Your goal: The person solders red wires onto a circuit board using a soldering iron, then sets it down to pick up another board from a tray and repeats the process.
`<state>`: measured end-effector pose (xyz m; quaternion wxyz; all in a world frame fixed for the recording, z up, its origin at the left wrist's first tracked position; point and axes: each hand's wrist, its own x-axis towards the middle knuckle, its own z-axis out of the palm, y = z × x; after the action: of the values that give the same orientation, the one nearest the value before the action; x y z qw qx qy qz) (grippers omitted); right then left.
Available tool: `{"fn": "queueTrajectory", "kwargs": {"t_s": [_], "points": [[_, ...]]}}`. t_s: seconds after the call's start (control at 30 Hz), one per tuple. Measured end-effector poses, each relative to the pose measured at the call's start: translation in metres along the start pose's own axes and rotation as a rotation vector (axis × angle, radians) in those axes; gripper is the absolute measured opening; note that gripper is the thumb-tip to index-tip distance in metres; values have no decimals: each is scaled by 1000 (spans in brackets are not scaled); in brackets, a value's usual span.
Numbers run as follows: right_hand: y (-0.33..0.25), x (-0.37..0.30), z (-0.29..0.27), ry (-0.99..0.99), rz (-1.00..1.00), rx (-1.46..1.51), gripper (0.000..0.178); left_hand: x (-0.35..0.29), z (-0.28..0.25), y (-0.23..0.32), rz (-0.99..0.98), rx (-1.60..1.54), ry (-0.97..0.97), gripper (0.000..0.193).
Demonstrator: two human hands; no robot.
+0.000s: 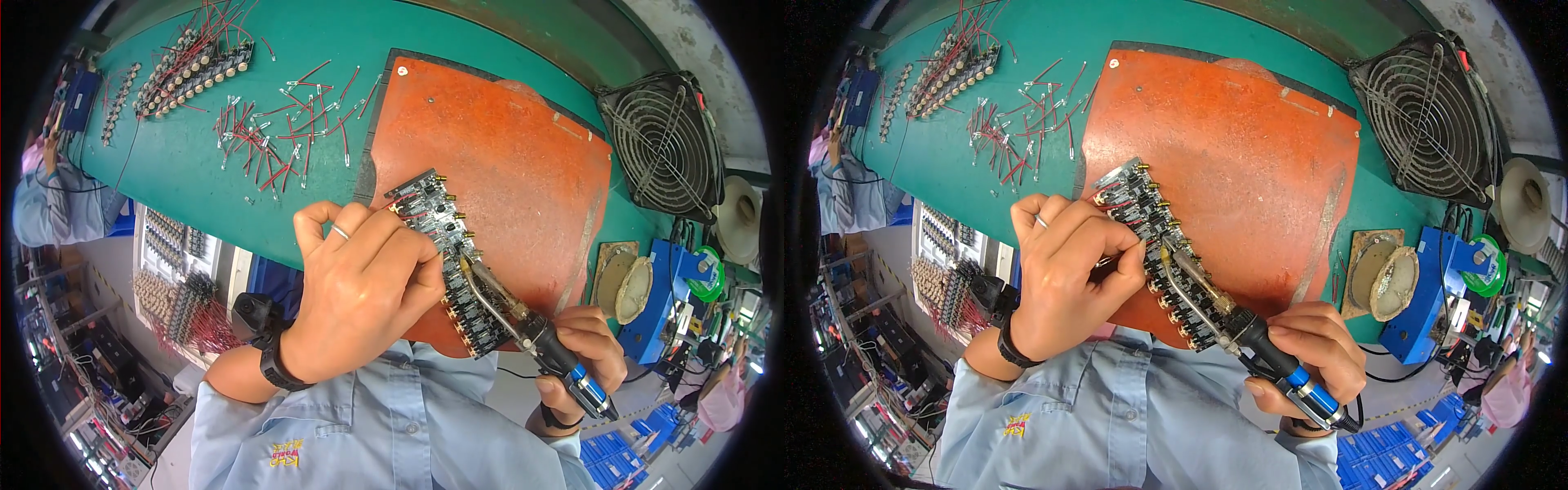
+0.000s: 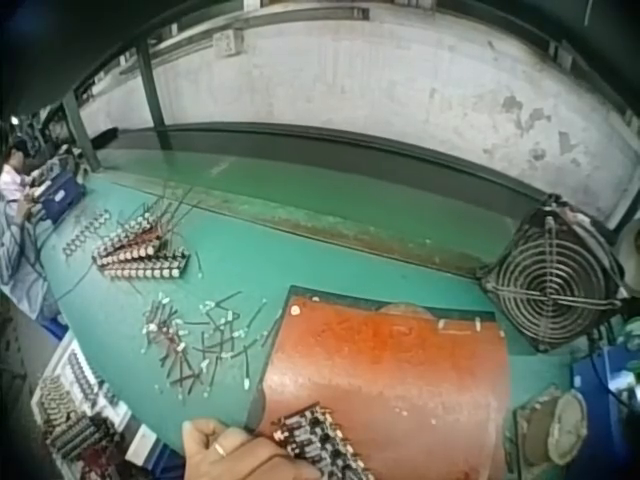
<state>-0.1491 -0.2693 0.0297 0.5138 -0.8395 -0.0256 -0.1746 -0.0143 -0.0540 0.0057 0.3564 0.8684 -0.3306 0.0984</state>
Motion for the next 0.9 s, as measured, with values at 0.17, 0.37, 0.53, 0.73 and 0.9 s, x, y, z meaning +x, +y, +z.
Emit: {"fn": "queueTrajectory", "kwargs": {"t_s": [0.17,0.37,0.53,0.73,0.9], "points": [[2,-3,0,-3,-8,-27,52,-1,0,0,7,3,-5,19],[2,-7,5,125,12,40,45,-2,-5,1,2,-12,-55,19],[1,-6,2,44,-1,40,44,0,-5,4,9,31,-52,18],[1,-2,3,-11,-7,28,43,2,-4,4,24,71,-45,19],[2,0,4,-31,13,21,43,3,-4,3,22,66,-59,19]]}}
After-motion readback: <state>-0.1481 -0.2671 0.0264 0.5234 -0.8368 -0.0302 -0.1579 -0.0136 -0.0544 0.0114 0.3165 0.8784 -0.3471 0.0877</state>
